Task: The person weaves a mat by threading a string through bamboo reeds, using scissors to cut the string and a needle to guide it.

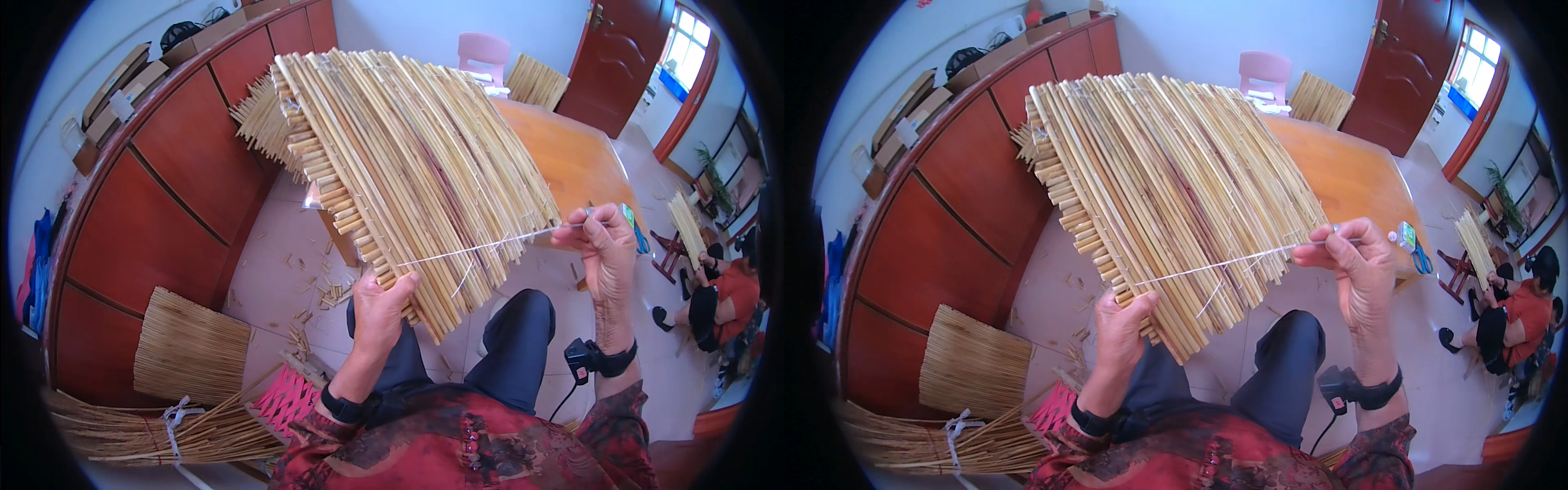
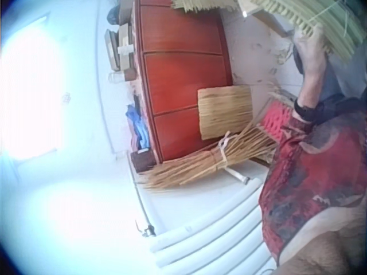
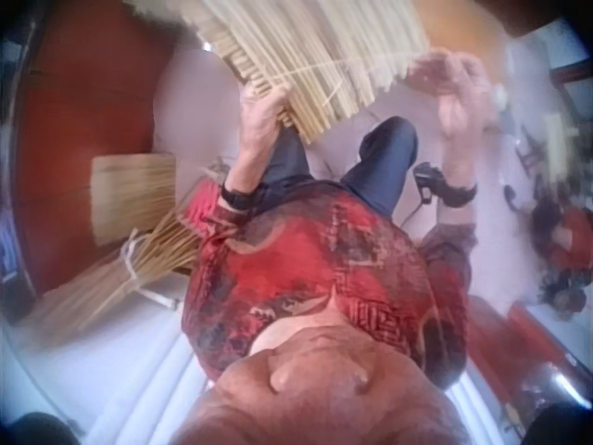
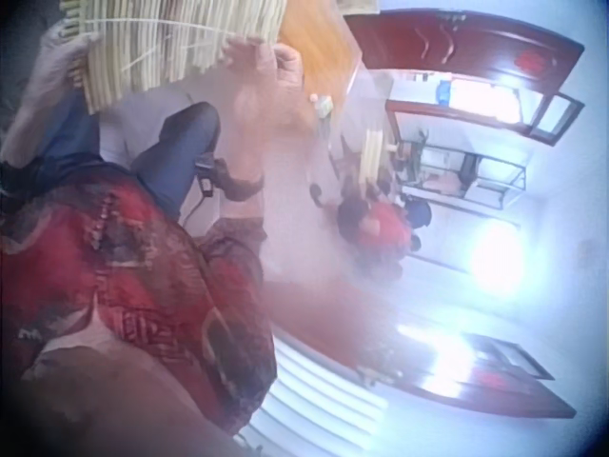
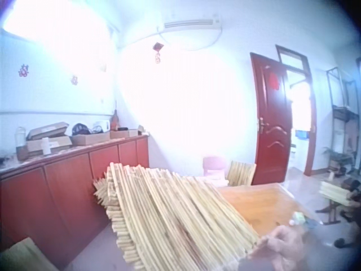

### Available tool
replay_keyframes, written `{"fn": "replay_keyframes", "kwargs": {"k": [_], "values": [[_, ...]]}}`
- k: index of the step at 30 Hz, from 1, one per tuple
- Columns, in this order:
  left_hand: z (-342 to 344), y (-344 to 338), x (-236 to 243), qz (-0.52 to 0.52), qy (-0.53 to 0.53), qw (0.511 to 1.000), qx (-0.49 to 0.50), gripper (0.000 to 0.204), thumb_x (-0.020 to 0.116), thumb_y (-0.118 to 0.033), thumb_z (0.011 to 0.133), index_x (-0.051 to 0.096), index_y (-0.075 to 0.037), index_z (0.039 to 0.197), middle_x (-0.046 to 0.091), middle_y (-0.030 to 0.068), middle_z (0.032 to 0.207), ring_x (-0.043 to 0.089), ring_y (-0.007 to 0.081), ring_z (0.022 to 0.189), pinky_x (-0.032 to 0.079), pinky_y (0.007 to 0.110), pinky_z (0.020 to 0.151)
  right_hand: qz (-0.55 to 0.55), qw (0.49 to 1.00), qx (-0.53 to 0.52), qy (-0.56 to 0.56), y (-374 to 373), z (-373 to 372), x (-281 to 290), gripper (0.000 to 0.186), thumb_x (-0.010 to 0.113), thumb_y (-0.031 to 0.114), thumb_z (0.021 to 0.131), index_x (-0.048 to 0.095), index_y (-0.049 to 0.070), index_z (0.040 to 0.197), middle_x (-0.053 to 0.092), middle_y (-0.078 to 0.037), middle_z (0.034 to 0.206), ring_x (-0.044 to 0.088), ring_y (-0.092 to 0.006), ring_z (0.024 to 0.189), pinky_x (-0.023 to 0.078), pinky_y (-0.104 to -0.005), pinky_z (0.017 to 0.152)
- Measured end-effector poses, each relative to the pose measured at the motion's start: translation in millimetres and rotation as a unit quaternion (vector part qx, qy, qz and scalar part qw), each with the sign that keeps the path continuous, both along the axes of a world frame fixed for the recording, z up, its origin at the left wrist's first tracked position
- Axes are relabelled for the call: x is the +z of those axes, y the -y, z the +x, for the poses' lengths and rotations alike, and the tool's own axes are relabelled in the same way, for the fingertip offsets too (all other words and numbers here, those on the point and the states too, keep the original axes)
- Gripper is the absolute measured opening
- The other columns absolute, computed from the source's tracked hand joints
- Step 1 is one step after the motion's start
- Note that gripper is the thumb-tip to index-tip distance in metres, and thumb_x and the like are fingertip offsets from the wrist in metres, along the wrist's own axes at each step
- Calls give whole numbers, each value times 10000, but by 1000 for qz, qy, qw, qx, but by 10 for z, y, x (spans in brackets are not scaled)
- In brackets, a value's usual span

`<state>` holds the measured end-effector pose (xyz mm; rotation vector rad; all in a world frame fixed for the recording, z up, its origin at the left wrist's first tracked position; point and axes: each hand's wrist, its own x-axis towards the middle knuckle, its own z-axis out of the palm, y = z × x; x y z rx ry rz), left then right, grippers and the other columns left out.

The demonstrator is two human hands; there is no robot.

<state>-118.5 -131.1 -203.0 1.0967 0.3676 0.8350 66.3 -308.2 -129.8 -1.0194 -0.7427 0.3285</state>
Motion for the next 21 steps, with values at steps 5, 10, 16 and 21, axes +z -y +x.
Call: {"fn": "replay_keyframes", "kwargs": {"k": [5, 10, 16, 21], "values": [[-266, 143, 307, 77, -18, 996, 33, 202, 588, -33, 778, 573, 33, 968, 614, 25, 841, 562, 65, 726, 467, 214, 649, 149, 982, 78, -90, -129, -175, 215, 113, 539, 156, 874, 503, 49, 875, 612, -114, 834, 642, -265, 779, 555, -380, 667], [-387, 179, 495, 176, -60, 982, 33, 193, 595, -39, 772, 578, 36, 948, 619, 16, 801, 548, 48, 685, 458, 209, 608, 55, 992, 114, 18, -267, -294, 277, 146, 515, 154, 891, 539, 13, 919, 576, -65, 756, 594, -158, 642, 508, -275, 594], [-485, 277, 778, 296, -112, 947, 62, 244, 625, -30, 746, 575, 38, 975, 639, 37, 775, 560, 48, 672, 468, 222, 621, -83, 971, 4, 223, -408, -540, 26, 113, 501, 73, 886, 561, -19, 913, 536, -49, 871, 560, -135, 815, 447, -225, 732], [-490, 322, 1062, 400, -143, 903, 63, 283, 649, -26, 727, 571, 39, 992, 653, 81, 784, 596, 70, 706, 485, 239, 622, -18, 944, -125, 305, -439, -619, 116, 82, 518, 59, 864, 547, -16, 881, 539, -116, 878, 552, -223, 922, 424, -283, 790]]}}
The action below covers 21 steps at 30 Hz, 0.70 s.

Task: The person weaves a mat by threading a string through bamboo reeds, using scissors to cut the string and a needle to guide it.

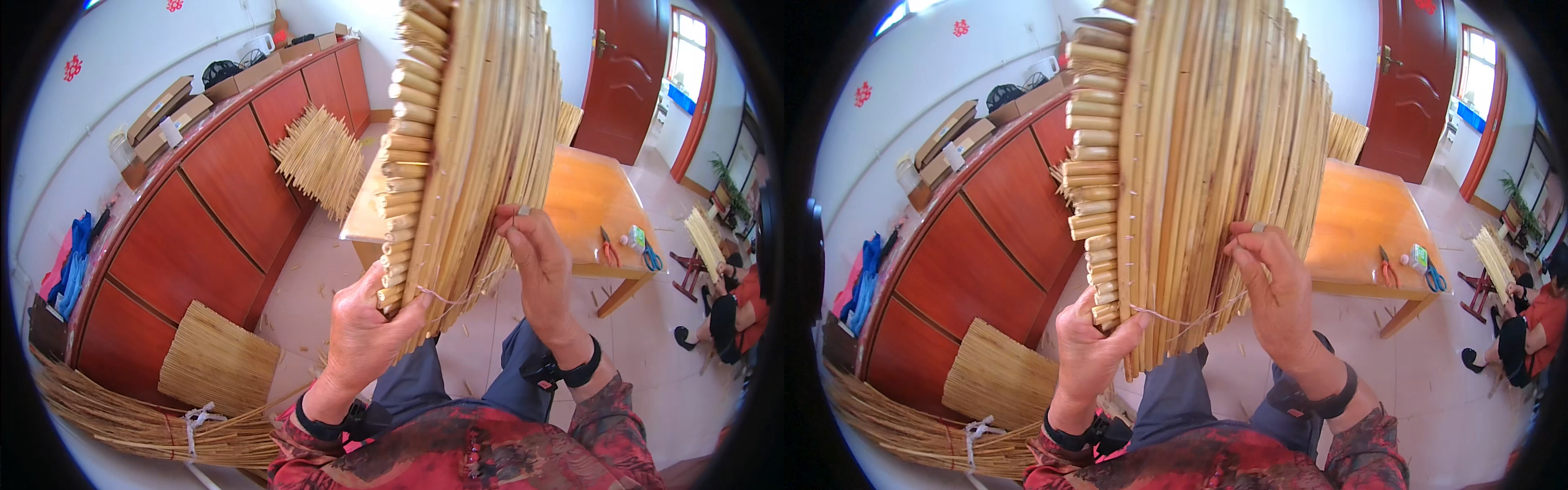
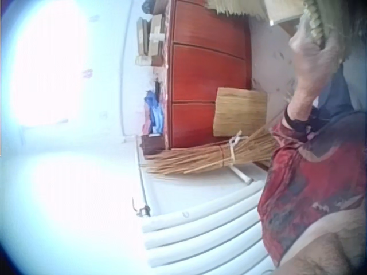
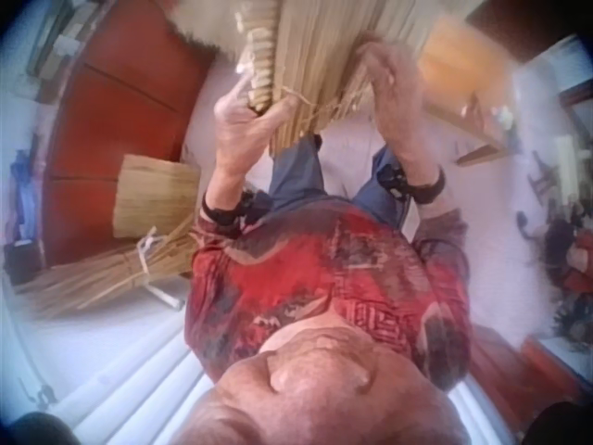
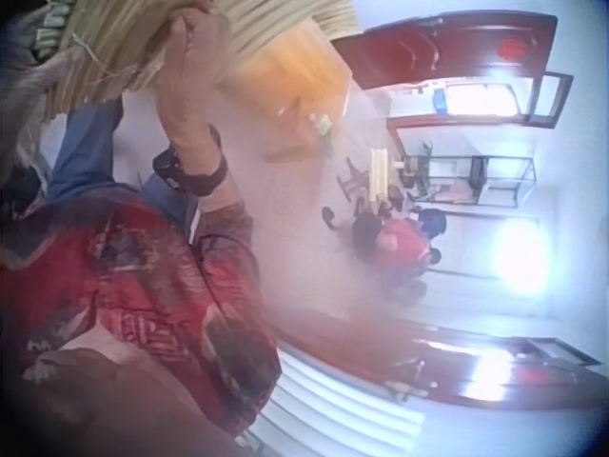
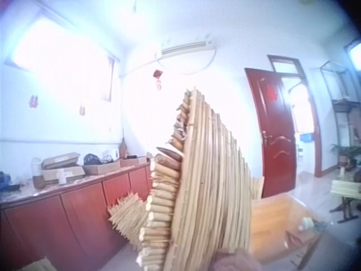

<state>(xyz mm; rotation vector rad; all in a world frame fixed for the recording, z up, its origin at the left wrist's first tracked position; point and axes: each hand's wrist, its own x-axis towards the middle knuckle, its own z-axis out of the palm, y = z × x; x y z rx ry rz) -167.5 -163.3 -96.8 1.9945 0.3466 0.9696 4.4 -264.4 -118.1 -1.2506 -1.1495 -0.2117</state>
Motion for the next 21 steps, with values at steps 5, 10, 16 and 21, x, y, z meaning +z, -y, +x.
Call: {"fn": "replay_keyframes", "kwargs": {"k": [5, 10, 16, 21], "values": [[133, 18, 70, -12, 31, 999, -11, 344, 672, -53, 729, 551, 42, 1037, 648, 82, 789, 596, 77, 716, 489, 237, 633, 9, 997, -37, 65, 50, 50, 11, 73, 553, 49, 831, 545, -11, 873, 541, -178, 954, 549, -293, 954, 422, -329, 798], [228, 19, 68, -72, 58, 994, -63, 510, 693, -76, 729, 467, 50, 1168, 618, 106, 963, 579, 87, 839, 488, 247, 728, -28, 986, -90, 138, 159, -111, 155, 93, 575, 31, 804, 576, -1, 892, 545, -183, 976, 539, -326, 952, 434, -338, 788], [292, -23, 39, -12, 20, 999, -30, 530, 675, -86, 743, 439, 44, 1199, 602, 135, 1009, 584, 126, 872, 487, 263, 747, -51, 954, -168, 243, 271, -66, 251, 191, 641, 20, 727, 610, 60, 911, 472, -101, 739, 546, -255, 655, 447, -310, 540], [335, 86, 191, 1, 47, 999, -19, 408, 625, 12, 739, 511, 32, 1130, 614, 37, 895, 550, 57, 776, 466, 217, 700, -27, 953, -107, 282, 267, -152, 346, 245, 663, 38, 698, 622, 90, 934, 423, -65, 669, 500, -214, 554, 414, -317, 460]]}}
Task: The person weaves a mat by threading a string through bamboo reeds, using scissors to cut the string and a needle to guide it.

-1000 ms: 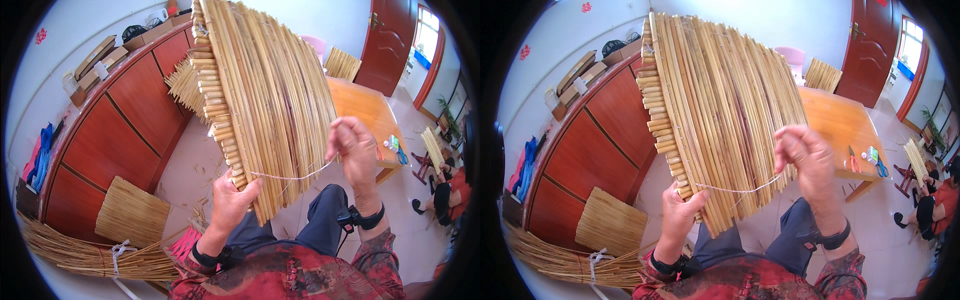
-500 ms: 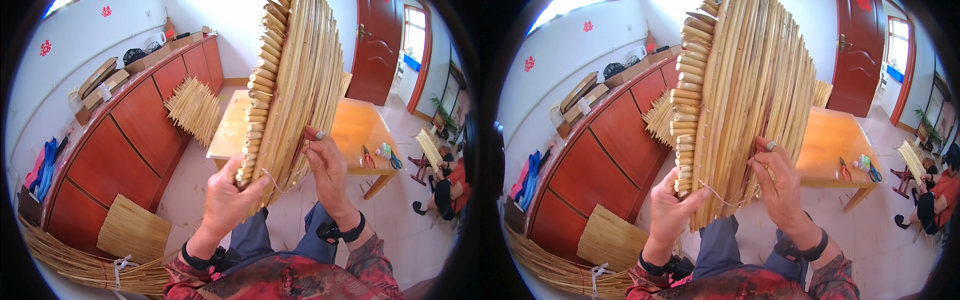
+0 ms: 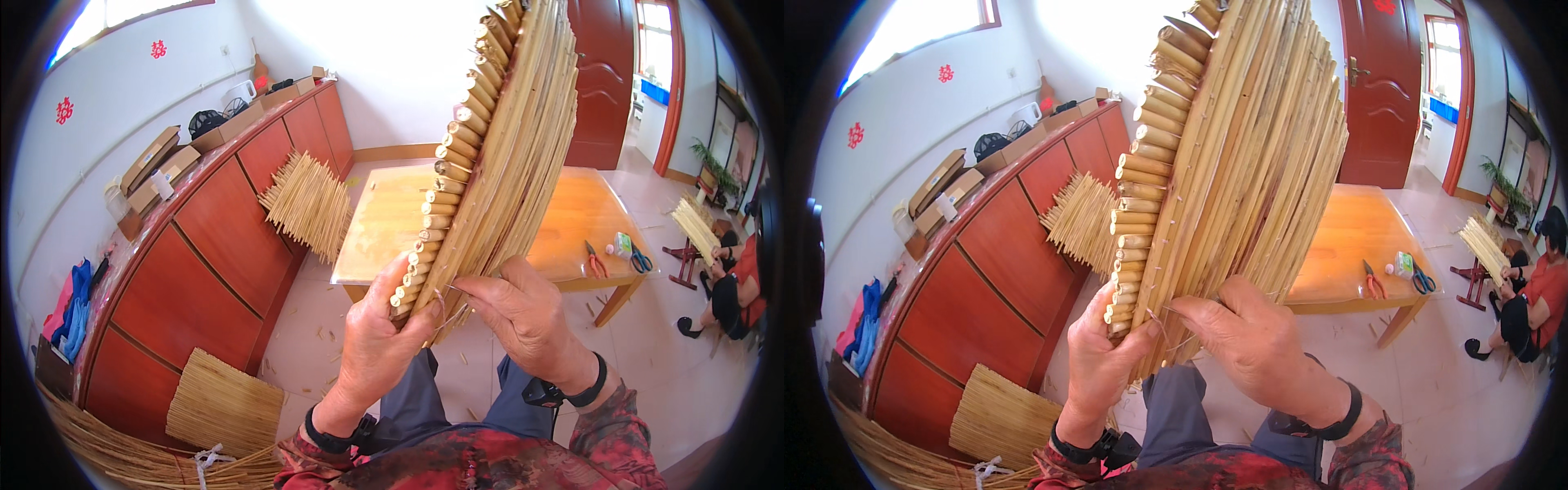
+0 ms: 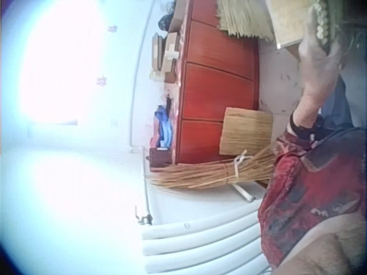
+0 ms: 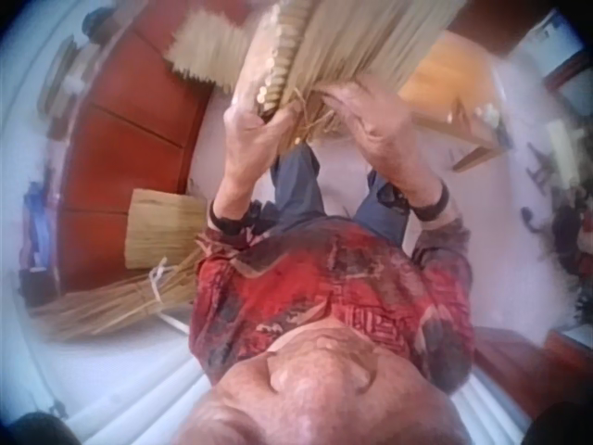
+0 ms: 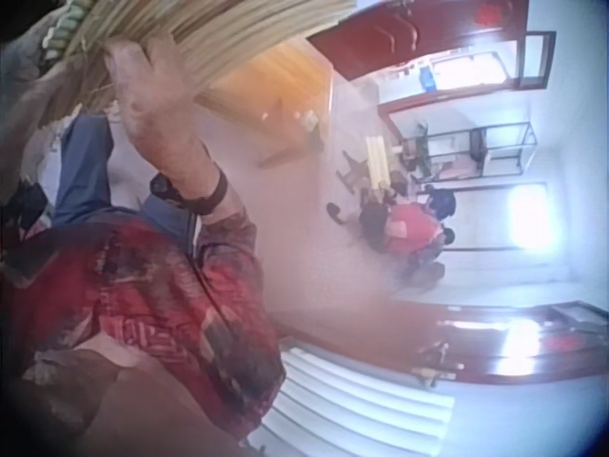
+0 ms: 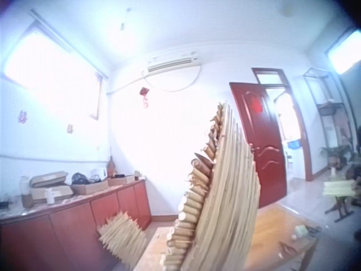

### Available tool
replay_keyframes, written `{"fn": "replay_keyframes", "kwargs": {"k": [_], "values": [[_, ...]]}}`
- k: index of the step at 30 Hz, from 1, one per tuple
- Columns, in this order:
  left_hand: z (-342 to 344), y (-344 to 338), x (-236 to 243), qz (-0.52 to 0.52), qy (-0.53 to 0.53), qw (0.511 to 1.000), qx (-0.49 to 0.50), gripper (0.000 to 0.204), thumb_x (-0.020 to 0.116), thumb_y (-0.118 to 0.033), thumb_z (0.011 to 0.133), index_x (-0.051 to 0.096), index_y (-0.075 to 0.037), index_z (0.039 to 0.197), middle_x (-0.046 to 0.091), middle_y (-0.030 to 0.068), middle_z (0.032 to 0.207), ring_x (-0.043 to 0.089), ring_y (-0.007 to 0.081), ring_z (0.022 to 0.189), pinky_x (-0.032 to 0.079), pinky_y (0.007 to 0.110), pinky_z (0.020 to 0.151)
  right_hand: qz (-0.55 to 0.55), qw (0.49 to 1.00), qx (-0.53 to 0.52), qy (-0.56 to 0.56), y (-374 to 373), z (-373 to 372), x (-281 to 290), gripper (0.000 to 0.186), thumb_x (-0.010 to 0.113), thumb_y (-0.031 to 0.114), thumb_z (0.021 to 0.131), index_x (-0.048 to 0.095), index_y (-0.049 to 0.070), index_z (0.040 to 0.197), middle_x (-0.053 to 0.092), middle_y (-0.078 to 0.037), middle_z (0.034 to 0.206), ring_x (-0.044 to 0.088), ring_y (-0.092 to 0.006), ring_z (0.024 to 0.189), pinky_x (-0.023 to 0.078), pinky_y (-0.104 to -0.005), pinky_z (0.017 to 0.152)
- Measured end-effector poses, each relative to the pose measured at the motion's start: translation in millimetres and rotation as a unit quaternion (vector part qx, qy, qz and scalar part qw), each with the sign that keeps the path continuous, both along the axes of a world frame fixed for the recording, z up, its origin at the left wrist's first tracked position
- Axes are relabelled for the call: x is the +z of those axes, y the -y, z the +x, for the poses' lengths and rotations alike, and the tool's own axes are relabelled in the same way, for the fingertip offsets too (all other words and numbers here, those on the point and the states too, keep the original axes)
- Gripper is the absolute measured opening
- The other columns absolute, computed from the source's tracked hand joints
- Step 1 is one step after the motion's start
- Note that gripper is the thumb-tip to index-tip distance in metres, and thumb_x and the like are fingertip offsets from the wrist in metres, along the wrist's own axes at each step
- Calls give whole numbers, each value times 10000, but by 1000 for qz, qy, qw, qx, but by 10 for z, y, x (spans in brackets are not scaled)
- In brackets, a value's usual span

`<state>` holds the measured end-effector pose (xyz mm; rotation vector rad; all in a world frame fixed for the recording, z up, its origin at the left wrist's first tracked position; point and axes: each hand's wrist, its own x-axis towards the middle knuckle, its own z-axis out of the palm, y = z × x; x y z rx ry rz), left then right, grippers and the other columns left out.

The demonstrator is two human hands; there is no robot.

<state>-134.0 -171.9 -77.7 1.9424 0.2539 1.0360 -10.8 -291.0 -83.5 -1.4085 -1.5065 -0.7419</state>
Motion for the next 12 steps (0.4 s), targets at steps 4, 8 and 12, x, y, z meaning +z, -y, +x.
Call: {"fn": "replay_keyframes", "kwargs": {"k": [4, 8, 12], "values": [[57, -30, 32, 37, -10, 999, -9, 451, 636, -32, 749, 477, 37, 1166, 610, 83, 939, 564, 88, 808, 478, 240, 710, 6, 1000, 11, -4, 17, 40, 10, 250, 660, 46, 701, 624, 92, 944, 425, -64, 666, 498, -216, 556, 415, -321, 467], [82, -118, -24, -21, 18, 998, -49, 511, 668, -57, 742, 451, 43, 1194, 604, 121, 975, 575, 106, 831, 493, 253, 719, -29, 1000, -2, 11, 37, 47, 49, 247, 643, 49, 718, 620, 89, 960, 427, -71, 667, 500, -221, 562, 418, -322, 474], [71, -160, -8, -23, -3, 999, -30, 518, 672, -39, 735, 451, 40, 1197, 605, 120, 982, 577, 102, 834, 493, 245, 725, -9, 997, 40, -67, -23, 126, 61, 230, 592, 50, 772, 618, 104, 995, 491, -58, 724, 538, -199, 616, 441, -320, 518]]}}
